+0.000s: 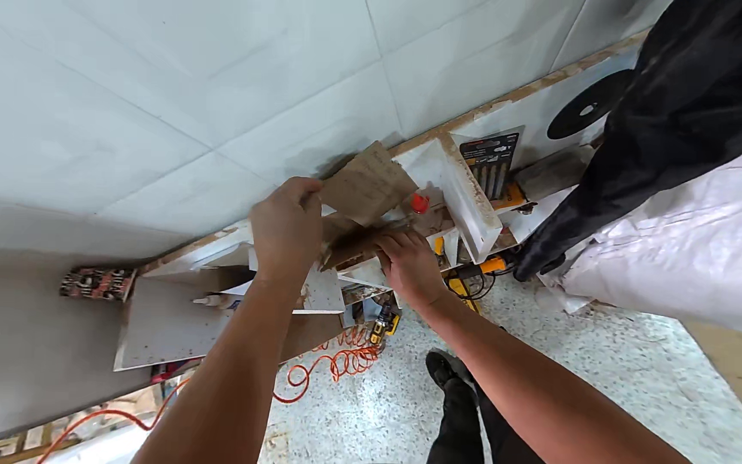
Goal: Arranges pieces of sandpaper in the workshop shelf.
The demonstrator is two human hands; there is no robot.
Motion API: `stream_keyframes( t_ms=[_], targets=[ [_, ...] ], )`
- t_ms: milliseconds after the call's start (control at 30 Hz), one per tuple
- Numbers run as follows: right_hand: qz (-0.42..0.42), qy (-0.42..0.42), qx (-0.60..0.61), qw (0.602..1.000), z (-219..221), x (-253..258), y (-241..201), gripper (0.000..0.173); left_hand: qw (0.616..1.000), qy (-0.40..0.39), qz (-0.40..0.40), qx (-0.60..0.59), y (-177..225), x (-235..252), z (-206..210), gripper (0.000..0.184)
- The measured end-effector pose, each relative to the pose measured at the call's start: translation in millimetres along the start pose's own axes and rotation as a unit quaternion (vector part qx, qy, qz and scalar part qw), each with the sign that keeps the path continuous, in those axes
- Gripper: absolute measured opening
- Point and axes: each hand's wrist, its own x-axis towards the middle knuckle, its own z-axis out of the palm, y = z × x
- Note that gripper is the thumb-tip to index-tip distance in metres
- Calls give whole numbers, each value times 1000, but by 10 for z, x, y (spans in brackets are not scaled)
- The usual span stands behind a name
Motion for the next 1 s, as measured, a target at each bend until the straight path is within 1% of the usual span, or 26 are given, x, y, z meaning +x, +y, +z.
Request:
stream_keyframes(
  t_ms=[233, 500, 667, 867, 933, 1000],
  targets=[
    [12, 2, 19, 1000, -44, 45, -2, 19, 999, -13, -49, -11, -102, -38, -75, 16],
    [21, 6, 26, 999, -52, 31, 4, 18, 998, -16, -46, -29, -189, -61, -69, 15],
    [21, 16, 24, 999, -47, 30, 0, 17, 999, -15, -37, -22, -200, -60, -79, 15],
    [29, 6, 28, 999, -35, 7, -8, 18, 999, -29, -34, -12, -205, -82, -55, 15],
    [34, 6, 31, 999, -38, 44, -6, 19, 999, -44, -25, 9, -161, -53, -26, 18],
    [43, -12, 28, 999, -88, 108, -24, 21, 997, -74, -15, 32, -117, -40, -49, 26]
  ],
)
